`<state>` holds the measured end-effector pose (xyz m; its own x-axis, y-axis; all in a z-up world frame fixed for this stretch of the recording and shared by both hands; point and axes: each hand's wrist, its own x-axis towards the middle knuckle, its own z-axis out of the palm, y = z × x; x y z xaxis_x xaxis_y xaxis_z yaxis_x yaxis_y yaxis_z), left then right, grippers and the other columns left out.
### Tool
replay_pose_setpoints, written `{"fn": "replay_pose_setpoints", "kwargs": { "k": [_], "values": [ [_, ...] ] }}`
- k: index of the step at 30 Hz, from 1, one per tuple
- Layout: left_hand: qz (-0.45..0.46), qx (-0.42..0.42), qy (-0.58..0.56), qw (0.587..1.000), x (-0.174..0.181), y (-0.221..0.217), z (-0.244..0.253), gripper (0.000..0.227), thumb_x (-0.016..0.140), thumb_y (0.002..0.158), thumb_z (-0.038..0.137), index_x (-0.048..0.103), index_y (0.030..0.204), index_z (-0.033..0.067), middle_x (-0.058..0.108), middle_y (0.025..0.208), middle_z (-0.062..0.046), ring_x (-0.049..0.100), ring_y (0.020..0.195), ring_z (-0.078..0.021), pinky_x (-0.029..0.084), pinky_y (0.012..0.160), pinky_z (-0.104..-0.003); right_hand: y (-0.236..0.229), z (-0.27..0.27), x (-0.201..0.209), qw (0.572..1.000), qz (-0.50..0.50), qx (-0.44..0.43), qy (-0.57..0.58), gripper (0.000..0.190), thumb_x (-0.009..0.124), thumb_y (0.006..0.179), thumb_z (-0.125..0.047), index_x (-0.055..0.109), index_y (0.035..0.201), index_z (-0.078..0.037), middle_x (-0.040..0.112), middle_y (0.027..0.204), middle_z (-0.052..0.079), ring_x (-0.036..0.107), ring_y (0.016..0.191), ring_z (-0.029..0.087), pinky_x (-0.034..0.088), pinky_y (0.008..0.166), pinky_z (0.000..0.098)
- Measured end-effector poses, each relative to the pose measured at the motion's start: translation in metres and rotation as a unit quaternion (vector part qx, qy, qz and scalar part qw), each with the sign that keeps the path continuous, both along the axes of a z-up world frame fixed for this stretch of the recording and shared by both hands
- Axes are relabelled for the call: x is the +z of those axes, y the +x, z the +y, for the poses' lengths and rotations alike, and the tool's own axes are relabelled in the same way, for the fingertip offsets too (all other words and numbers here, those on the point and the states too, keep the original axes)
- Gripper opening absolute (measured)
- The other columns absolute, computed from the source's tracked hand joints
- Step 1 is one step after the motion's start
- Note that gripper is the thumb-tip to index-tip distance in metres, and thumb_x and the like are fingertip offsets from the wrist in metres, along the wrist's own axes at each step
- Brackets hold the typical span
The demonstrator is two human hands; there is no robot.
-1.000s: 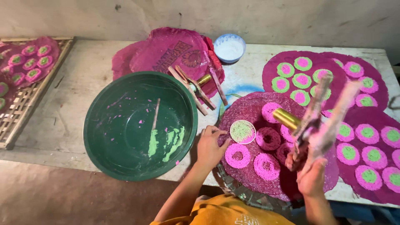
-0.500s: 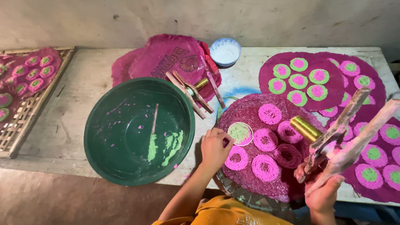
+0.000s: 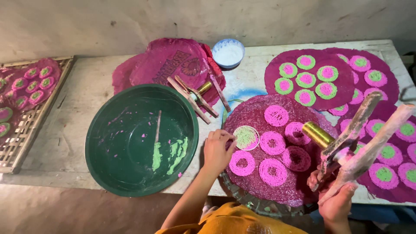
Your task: The person creates patterned paper offerings by using a wooden frame and stick to scoop green and pink paste from a basin and apply it through the frame onto purple paper discs.
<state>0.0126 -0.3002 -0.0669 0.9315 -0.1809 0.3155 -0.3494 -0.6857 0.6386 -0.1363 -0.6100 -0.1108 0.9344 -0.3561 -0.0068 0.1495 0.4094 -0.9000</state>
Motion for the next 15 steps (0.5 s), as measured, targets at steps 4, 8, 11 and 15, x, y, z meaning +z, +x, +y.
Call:
{"fn": "replay_pose_setpoints", "kwargs": {
  "k": [4,8,11,15],
  "values": [
    [-0.016,-0.007,0.026,1.0,0.002,-0.011,0.004,0.017,0.083,0.075,0.022,0.078,0.091,0.0148,0.063,0.104,-0.002,0.057,0.102,-0.0266,0.042,0.081,-0.043,0.0,0.002,0.004,1.0,-0.003,-0.008,-0.019,0.106,0.043,0.087,-0.091,0.044,0.138,0.002,0.049,0.099,0.011,0.046,0.082,0.025,0.039,0.072,0.0438],
    [-0.042,-0.013,0.043,0.998,-0.004,-0.012,0.003,0.015,0.083,0.076,0.022,0.077,0.088,0.0151,0.064,0.103,0.0,0.057,0.103,-0.0253,0.04,0.081,-0.043,0.0,0.001,0.001,1.0,0.002,-0.006,-0.007,0.107,0.043,0.09,-0.091,0.044,0.134,0.006,0.048,0.1,0.011,0.046,0.084,0.025,0.039,0.074,0.0439],
    [-0.053,-0.013,0.049,0.997,-0.009,-0.011,0.001,0.011,0.082,0.078,0.02,0.076,0.086,0.0152,0.064,0.103,0.0,0.057,0.102,-0.0246,0.04,0.082,-0.043,-0.001,0.002,-0.002,1.0,0.004,-0.004,-0.01,0.106,0.042,0.089,-0.091,0.043,0.136,0.005,0.048,0.099,0.012,0.046,0.084,0.025,0.039,0.074,0.0438],
    [-0.015,-0.016,0.031,0.999,-0.011,-0.01,-0.003,0.008,0.081,0.077,0.016,0.075,0.081,0.0135,0.066,0.101,-0.002,0.059,0.101,-0.0266,0.042,0.081,-0.043,-0.003,0.0,-0.006,1.0,0.001,0.004,-0.003,0.104,0.042,0.092,-0.091,0.043,0.129,0.006,0.048,0.093,0.013,0.046,0.083,0.026,0.039,0.074,0.0435]
  ]
}}
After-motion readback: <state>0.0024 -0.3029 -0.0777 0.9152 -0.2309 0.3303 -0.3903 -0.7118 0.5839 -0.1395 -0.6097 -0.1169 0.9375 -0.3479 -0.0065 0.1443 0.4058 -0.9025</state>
